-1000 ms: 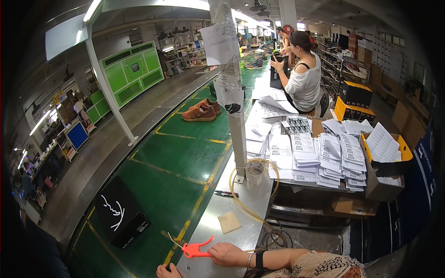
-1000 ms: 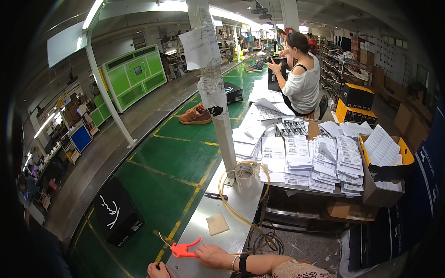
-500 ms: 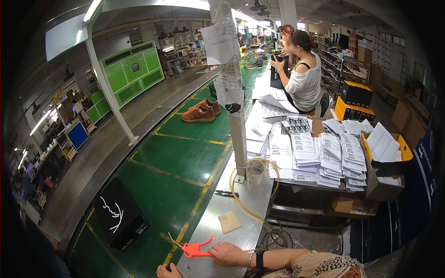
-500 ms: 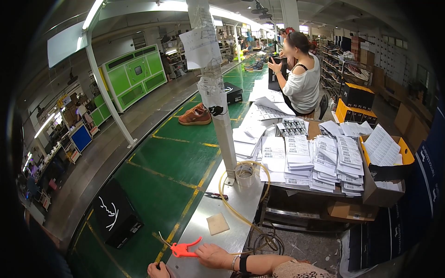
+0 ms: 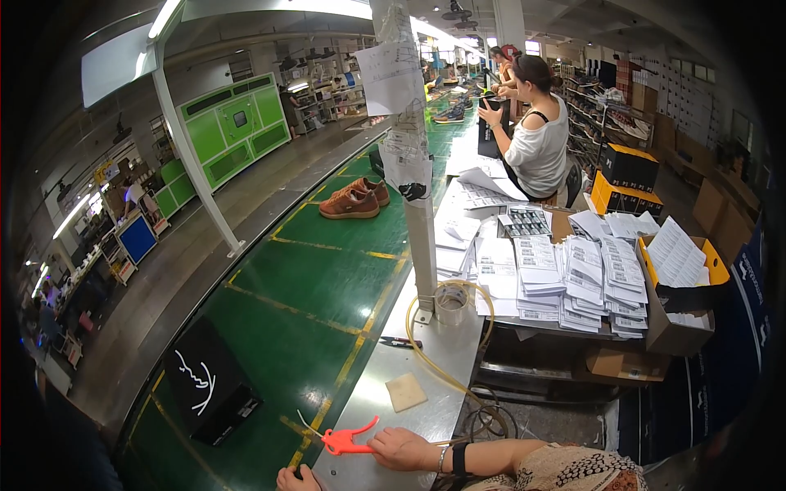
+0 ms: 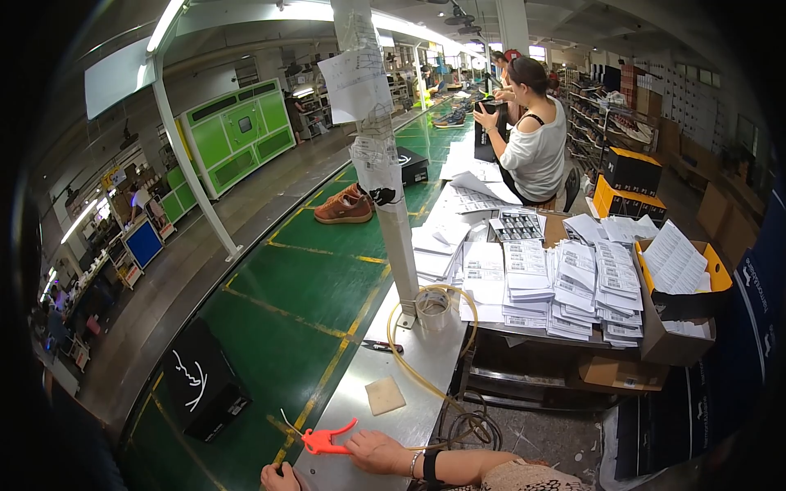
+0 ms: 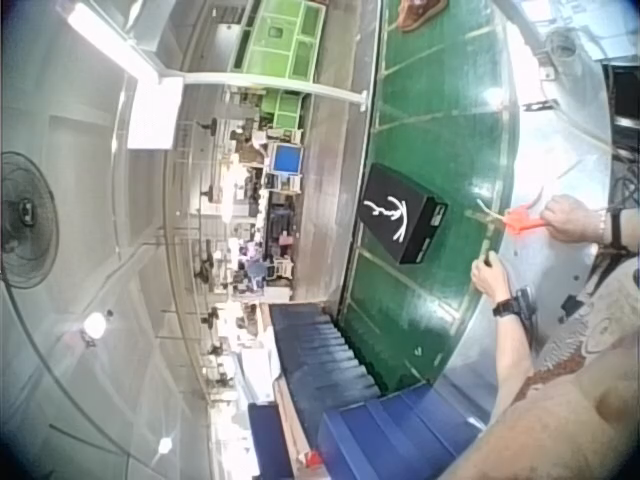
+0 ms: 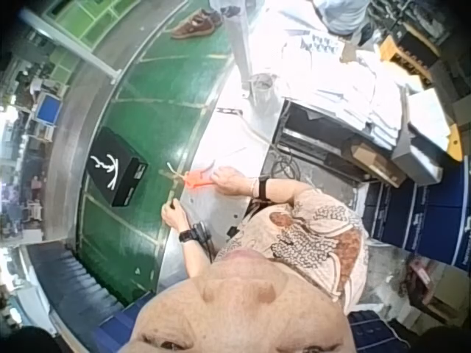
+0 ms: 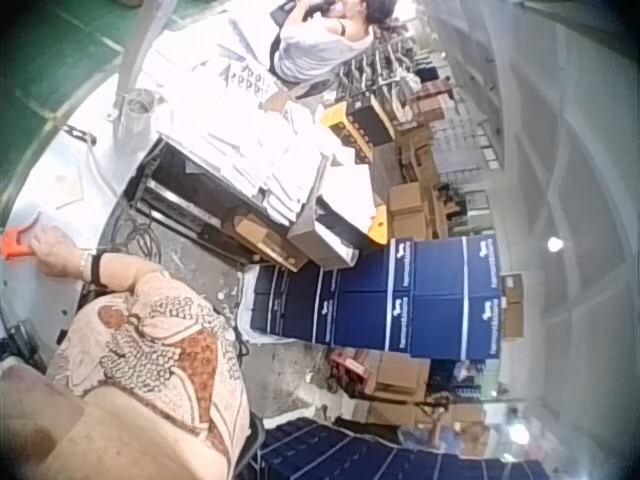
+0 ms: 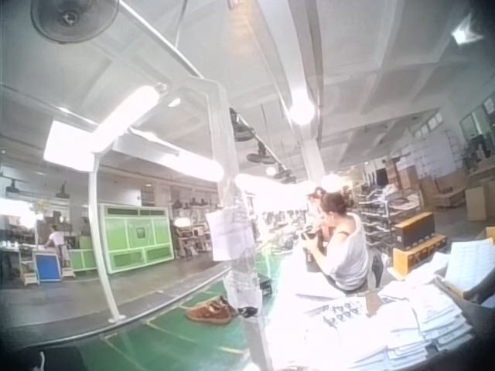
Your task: Cleaning, labeling, and boxing finished shoes in a manufacturing facility.
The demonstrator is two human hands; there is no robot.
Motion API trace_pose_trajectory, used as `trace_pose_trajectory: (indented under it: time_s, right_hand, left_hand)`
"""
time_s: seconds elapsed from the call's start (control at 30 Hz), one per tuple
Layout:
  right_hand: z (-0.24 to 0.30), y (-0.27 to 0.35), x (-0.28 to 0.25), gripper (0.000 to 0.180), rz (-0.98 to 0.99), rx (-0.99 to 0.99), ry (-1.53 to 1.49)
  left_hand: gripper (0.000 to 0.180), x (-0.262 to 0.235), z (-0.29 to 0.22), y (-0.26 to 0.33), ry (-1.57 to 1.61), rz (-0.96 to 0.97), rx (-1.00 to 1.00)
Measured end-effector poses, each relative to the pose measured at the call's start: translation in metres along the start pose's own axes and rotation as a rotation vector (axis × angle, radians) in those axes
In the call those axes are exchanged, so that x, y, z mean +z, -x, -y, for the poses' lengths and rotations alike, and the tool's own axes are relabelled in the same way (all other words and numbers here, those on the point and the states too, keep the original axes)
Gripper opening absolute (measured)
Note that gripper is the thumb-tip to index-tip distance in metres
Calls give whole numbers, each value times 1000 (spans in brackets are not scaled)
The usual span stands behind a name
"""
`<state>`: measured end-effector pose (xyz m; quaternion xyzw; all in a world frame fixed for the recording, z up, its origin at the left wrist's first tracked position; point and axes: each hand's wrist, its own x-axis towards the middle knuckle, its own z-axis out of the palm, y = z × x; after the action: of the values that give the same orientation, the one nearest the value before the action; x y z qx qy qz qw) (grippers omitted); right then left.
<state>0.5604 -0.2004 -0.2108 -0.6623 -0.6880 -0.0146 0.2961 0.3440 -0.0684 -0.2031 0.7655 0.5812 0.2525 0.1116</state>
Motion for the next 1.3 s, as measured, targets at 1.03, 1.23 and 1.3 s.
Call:
trace_pose_trajectory:
  time_s: [1.03, 1.23, 1.3]
  right_hand:
    - [-18, -2, -6, 16, -20, 12, -30]
    - [-21, -4, -7, 16, -21, 8, -26]
    - [-22, -4, -8, 16, -15, 8, -20]
  left_hand:
    - [32, 14, -13, -5, -13, -16, 19]
    - [36, 17, -14, -7, -17, -1, 1]
    - [38, 17, -16, -8, -20, 3, -12]
